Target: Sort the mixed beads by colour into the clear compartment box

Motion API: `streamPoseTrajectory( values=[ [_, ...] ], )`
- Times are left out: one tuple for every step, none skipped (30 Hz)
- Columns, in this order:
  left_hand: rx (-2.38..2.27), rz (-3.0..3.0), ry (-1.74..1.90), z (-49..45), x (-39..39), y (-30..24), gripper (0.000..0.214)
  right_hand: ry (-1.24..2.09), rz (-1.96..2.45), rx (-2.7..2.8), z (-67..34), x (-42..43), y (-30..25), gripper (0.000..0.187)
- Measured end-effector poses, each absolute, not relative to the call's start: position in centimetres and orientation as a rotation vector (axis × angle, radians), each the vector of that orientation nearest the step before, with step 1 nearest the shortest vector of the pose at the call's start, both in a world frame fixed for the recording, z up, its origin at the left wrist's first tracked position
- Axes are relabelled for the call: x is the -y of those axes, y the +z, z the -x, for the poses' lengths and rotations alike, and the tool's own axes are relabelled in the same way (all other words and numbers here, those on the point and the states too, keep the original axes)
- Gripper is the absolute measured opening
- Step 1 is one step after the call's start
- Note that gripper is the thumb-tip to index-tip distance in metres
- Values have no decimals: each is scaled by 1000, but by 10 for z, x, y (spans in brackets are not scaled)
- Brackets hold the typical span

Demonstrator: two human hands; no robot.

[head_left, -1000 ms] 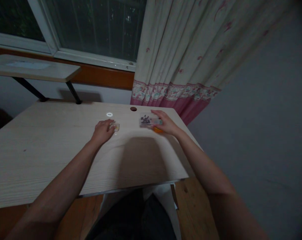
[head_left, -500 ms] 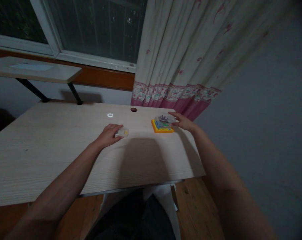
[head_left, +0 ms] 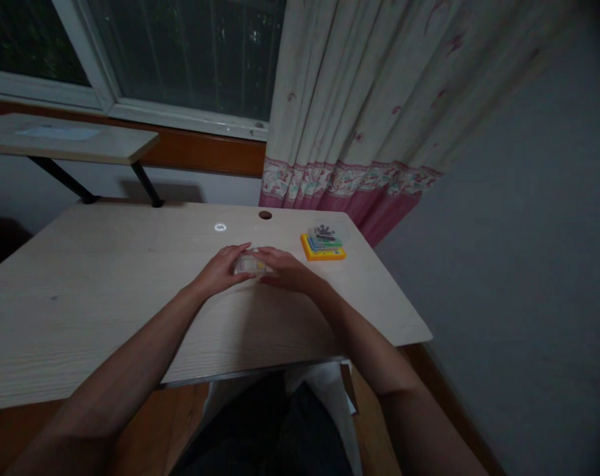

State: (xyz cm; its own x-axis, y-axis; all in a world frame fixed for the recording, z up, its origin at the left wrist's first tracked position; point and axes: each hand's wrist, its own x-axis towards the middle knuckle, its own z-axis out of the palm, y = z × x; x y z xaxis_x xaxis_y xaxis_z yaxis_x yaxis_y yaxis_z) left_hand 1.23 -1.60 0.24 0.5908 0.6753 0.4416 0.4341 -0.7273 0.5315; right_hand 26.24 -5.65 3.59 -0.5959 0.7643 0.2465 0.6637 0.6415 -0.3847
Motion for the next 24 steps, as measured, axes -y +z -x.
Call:
streamPoseTrajectory(
  values=[
    [-881, -2418, 927, -13, 17, 3, 77, 408, 1129, 2474, -255, 55, 28, 74],
    [-868, -2380, 951, -14, 18, 3, 77, 462, 1126, 2455, -250, 54, 22, 71],
    [-855, -2345, 976, -15, 19, 3, 77, 511, 1125, 2427, -247, 53, 18, 66],
    [-840, -2313, 997, -15, 19, 3, 78, 550, 1128, 2384, -247, 51, 16, 63],
    [-825, -2286, 1016, -16, 19, 3, 77, 577, 1130, 2341, -248, 51, 17, 59],
    [-811, -2264, 1033, -17, 19, 3, 76, 591, 1129, 2305, -252, 50, 19, 57],
    [-796, -2248, 1051, -17, 19, 3, 74, 590, 1126, 2278, -257, 50, 23, 56],
    [-783, -2242, 1070, -17, 19, 3, 71, 576, 1121, 2264, -263, 50, 29, 55],
    [-776, -2247, 1092, -17, 19, 4, 68, 545, 1112, 2262, -272, 51, 36, 55],
    [-775, -2261, 1117, -17, 18, 5, 63, 497, 1123, 2256, -283, 51, 45, 54],
    [-777, -2279, 1139, -17, 18, 5, 59, 426, 1155, 2230, -295, 51, 55, 52],
    [-781, -2296, 1156, -16, 17, 4, 56, 339, 1185, 2197, -310, 50, 66, 51],
    [-787, -2308, 1167, -16, 16, 4, 54, 252, 1223, 2148, -326, 50, 77, 52],
    [-794, -2312, 1172, -15, 16, 3, 53, 175, 1259, 2099, -342, 48, 87, 52],
    [-801, -2313, 1175, -15, 15, 1, 52, 116, 1301, 2060, -359, 47, 97, 53],
    [-807, -2312, 1174, -14, 14, 0, 51, 76, 1338, 2028, -376, 45, 105, 54],
    [-812, -2313, 1170, -14, 14, -1, 51, 57, 1363, 2011, -391, 43, 111, 56],
    [-819, -2313, 1168, -14, 13, -2, 50, 43, 1378, 2001, -405, 41, 116, 58],
    [-827, -2313, 1167, -14, 13, -3, 49, 29, 1388, 2001, -417, 39, 118, 59],
    [-834, -2311, 1169, -14, 13, -3, 49, 16, 1393, 2007, -427, 36, 118, 61],
    [-840, -2308, 1174, -14, 13, -3, 48, 20, 1398, 2027, -436, 34, 116, 61],
    [-846, -2305, 1179, -14, 13, -3, 48, 51, 1412, 2054, -443, 32, 113, 60],
    [-850, -2303, 1185, -14, 14, -3, 48, 95, 1435, 2075, -448, 30, 110, 60],
    [-854, -2303, 1188, -14, 14, -2, 47, 133, 1456, 2081, -451, 29, 106, 61]
  ],
)
